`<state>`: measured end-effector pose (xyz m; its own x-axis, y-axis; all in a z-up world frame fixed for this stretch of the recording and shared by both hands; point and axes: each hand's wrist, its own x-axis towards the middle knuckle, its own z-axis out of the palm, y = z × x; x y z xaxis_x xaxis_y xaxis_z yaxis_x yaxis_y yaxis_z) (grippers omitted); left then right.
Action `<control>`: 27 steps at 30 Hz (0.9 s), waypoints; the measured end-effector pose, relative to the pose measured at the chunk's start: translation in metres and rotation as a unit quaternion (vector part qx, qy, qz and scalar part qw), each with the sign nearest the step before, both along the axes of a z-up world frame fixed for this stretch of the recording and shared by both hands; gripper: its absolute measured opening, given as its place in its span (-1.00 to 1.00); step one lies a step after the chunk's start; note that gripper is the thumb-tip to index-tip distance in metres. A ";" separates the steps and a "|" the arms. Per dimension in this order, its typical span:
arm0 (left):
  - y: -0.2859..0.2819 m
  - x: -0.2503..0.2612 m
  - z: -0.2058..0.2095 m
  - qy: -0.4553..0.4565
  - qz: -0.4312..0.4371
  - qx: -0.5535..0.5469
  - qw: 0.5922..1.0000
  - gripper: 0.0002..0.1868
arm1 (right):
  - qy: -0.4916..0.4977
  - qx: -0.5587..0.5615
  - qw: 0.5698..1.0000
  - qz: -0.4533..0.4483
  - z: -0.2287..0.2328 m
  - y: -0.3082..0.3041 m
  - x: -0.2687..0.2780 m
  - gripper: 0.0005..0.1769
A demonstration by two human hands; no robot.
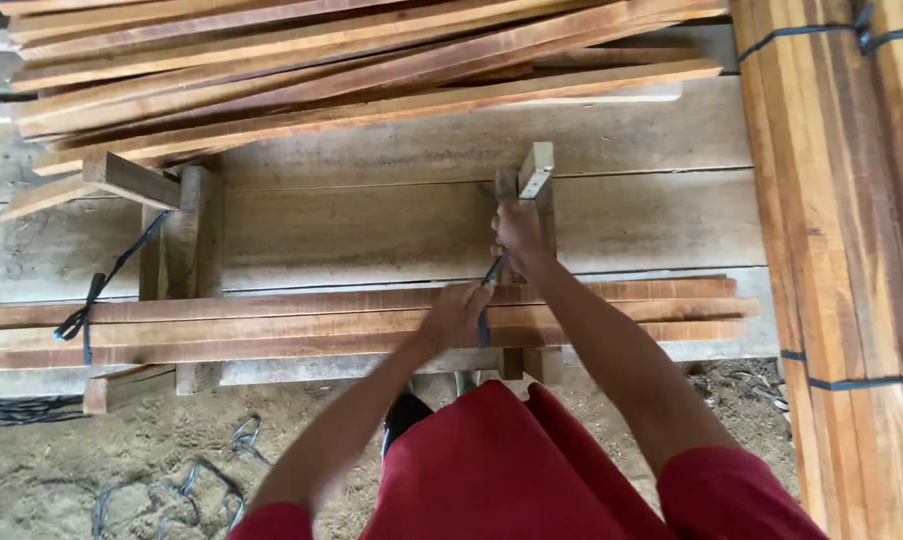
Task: Bundling several thin wooden planks together using flexible black strips.
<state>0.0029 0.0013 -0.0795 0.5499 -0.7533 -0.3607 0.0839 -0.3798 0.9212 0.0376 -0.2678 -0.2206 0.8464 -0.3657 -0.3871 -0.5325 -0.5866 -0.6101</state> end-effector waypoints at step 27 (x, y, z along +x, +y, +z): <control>-0.006 0.034 -0.043 -0.721 -0.071 0.162 0.670 -0.63 | -0.152 -0.152 0.903 0.371 0.226 0.093 -0.130 -0.62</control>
